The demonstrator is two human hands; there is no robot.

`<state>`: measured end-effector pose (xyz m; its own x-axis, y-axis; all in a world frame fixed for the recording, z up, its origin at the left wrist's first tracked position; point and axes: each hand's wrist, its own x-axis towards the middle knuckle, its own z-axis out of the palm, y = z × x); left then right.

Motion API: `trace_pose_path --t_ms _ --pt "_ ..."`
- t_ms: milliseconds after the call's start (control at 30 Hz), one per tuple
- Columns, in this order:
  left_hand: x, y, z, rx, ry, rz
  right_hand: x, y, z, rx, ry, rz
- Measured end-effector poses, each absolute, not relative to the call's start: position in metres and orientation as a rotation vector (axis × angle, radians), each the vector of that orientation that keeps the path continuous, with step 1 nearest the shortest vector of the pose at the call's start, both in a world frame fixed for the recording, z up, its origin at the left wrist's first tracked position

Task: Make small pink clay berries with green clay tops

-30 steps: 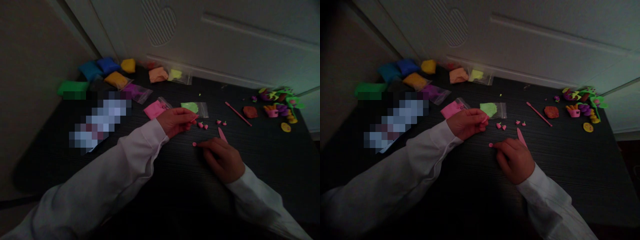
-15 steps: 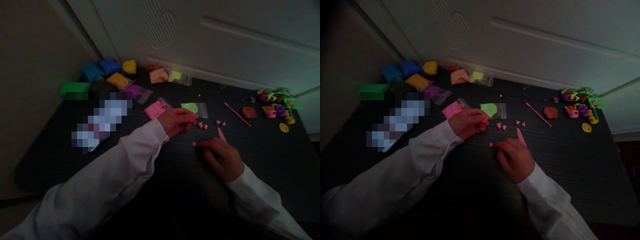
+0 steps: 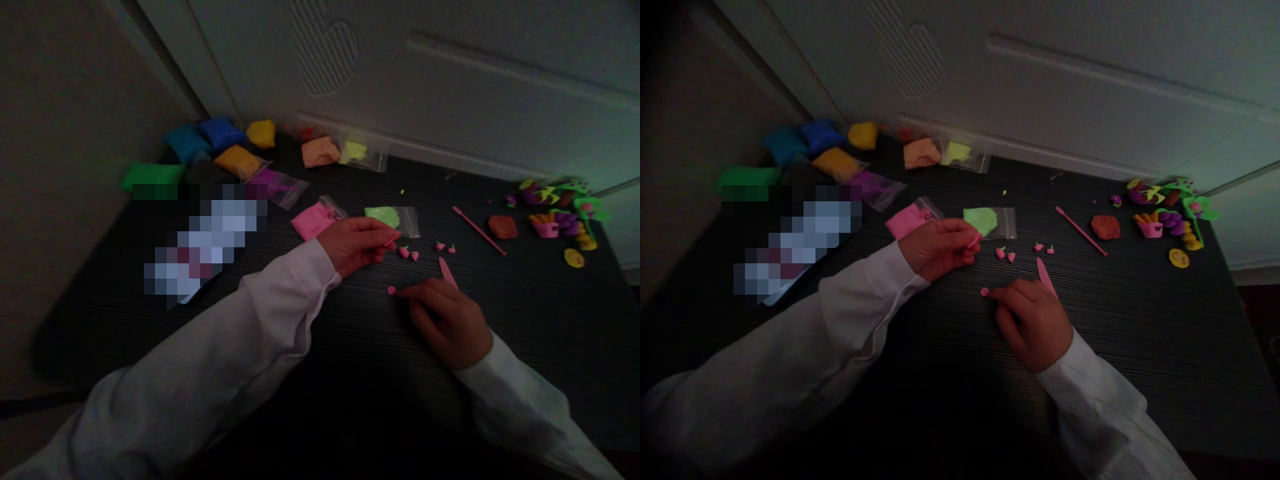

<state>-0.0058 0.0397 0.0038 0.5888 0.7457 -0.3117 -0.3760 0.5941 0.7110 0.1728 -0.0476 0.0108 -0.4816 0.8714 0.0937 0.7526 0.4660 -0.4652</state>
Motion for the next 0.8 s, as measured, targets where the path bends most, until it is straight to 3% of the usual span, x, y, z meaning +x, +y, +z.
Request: trace_pose_path --t_ms 433,800 --pt "-0.0064 0.0402 0.0014 0.645 0.634 0.714 0.1737 -0.0484 0.005 -1.328 -2.587 0.286" --pt "-0.0058 0.0397 0.0032 0.65 0.647 0.719 0.175 -0.0491 0.0057 -1.322 -2.494 0.331"
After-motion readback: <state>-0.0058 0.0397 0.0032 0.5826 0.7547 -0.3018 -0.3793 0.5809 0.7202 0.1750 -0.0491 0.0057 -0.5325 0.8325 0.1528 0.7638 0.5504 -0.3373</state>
